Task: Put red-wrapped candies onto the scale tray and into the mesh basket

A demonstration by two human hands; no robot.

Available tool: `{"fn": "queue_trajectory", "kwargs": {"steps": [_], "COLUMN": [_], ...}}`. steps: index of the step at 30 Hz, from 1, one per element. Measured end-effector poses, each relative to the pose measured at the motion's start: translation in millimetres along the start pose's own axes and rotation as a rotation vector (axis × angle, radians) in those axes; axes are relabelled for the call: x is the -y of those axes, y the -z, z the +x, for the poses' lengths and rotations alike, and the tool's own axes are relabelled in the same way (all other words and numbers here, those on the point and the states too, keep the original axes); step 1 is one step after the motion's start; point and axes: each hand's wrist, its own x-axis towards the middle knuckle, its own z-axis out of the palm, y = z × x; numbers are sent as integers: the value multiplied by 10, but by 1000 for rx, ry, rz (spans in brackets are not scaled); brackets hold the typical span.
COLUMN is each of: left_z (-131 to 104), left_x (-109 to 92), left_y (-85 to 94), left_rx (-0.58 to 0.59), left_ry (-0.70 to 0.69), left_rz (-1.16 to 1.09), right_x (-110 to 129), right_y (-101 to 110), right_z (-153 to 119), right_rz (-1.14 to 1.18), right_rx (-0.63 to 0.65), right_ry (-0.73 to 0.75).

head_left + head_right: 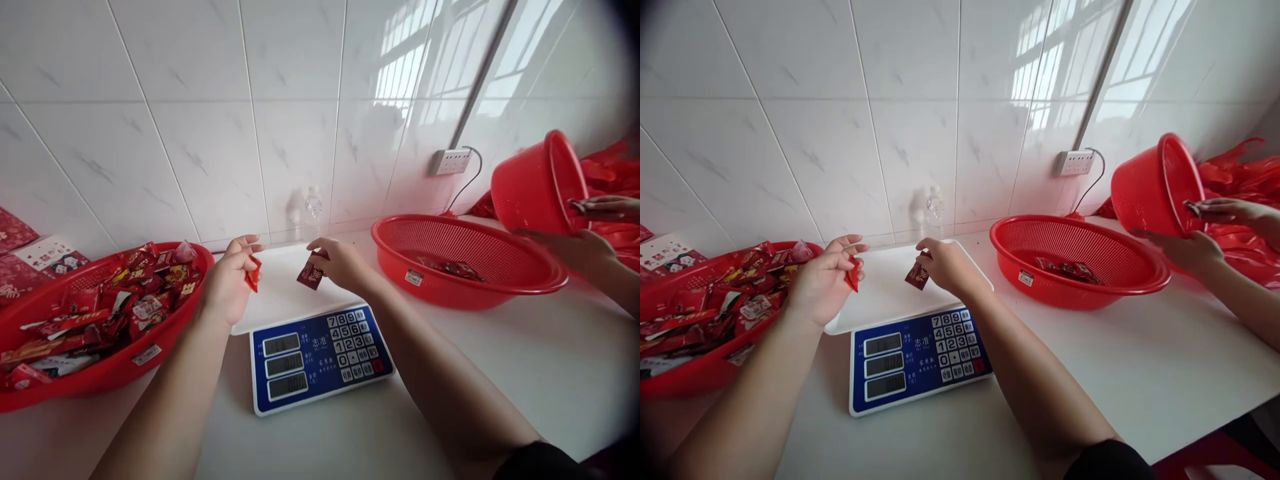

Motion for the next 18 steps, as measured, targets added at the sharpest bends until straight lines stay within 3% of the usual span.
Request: {"fn": "queue_trajectory", "kwargs": {"steps": [5, 9, 11, 15, 18], "left_z": [-6, -17, -25, -65, -101], "left_x": [128, 224, 248, 271, 281], "left_y": [-56, -55, -53, -86, -115], "left_rx": [42, 74, 89, 132, 160], "left_ry": [-18, -90, -105, -143, -172], "left_rz": [166, 307, 377, 478, 546], "right_x": [-122, -63, 63, 356, 458], "right_y": [-89, -52, -3, 63, 70], "right_z": [15, -29, -77, -185, -216], "right_rz": [-90, -106, 13, 389, 495], "right_rx": [66, 20, 18, 187, 217], "right_ry": [12, 60, 47, 45, 73]}}
